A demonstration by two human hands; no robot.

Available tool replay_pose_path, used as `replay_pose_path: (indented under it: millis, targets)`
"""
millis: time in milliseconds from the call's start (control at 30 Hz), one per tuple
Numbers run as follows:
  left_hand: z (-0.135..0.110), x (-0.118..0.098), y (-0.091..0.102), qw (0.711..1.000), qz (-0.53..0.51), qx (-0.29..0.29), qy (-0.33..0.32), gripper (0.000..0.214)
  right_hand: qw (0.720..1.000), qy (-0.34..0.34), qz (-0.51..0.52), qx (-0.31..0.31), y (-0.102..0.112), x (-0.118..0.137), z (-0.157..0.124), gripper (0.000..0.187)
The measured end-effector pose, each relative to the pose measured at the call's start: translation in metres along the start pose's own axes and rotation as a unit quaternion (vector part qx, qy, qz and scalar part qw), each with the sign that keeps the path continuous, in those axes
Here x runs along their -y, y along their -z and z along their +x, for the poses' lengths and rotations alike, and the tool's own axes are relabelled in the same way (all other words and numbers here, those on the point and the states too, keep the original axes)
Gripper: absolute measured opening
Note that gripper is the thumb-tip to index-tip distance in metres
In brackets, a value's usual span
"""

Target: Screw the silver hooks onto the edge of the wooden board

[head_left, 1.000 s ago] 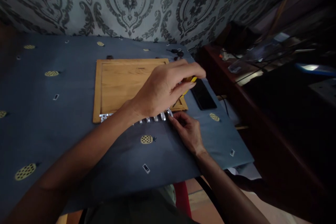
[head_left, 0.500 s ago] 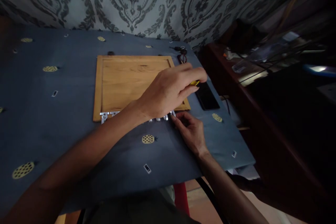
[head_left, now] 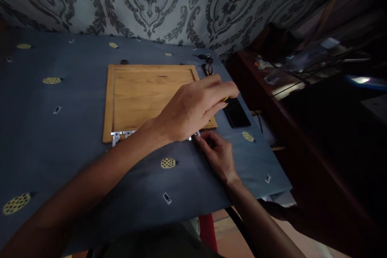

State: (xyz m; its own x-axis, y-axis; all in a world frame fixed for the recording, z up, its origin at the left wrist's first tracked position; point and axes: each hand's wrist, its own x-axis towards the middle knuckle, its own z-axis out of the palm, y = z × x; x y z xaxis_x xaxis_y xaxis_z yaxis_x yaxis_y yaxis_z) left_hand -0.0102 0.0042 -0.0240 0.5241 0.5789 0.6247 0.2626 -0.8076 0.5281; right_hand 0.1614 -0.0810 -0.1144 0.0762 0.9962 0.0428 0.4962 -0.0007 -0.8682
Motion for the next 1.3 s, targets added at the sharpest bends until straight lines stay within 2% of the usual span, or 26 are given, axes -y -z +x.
replay_pose_path:
  millis: [133,267,400,533,633,733,800,900,933,1000,1133,1300]
  targets:
    - [0.000,0.000,0.003,1.000,0.007,-0.014,0.000,0.021,1.000,-0.011,0.002,-0.006,0.001,0.000,-0.003,0.032]
    - [0.001,-0.002,0.007,0.999,-0.004,-0.038,-0.008,0.020,0.999,-0.011,0.037,-0.037,0.011,0.008,-0.002,0.029]
    - [0.003,-0.011,0.007,0.999,-0.016,-0.040,-0.005,0.020,0.995,0.073,0.061,-0.042,0.030,0.033,0.012,0.033]
    - [0.005,-0.022,0.004,0.999,-0.012,-0.052,-0.012,0.014,0.984,0.159,0.083,-0.003,0.039,0.059,0.030,0.034]
    - [0.005,-0.028,0.004,0.998,0.033,-0.057,0.011,0.013,0.973,0.200,0.110,0.014,0.036,0.062,0.039,0.024]
    - [-0.008,-0.035,0.001,0.989,0.110,-0.086,0.043,0.019,0.964,0.222,0.146,0.007,0.031,0.052,0.043,0.026]
    - [-0.026,-0.041,-0.006,0.984,0.167,-0.065,0.027,0.016,0.960,0.227,0.164,-0.006,0.029,0.044,0.045,0.030]
    - [-0.057,-0.053,-0.030,0.964,0.261,0.035,-0.046,0.011,0.958,0.223,0.179,-0.028,0.027,0.034,0.047,0.030]
    - [-0.066,-0.057,-0.040,0.959,0.268,0.057,-0.079,0.011,0.957,0.223,0.183,-0.035,0.026,0.032,0.046,0.029]
    - [-0.080,-0.063,-0.061,0.961,0.245,0.080,-0.102,0.015,0.954,0.226,0.190,-0.047,0.026,0.030,0.045,0.028]
    - [-0.089,-0.066,-0.090,0.965,0.213,0.122,-0.096,0.017,0.952,0.231,0.194,-0.052,0.025,0.027,0.040,0.029]
    - [-0.091,-0.052,-0.095,0.972,0.204,0.109,-0.050,0.017,0.953,0.227,0.187,-0.076,0.026,0.024,0.039,0.028]
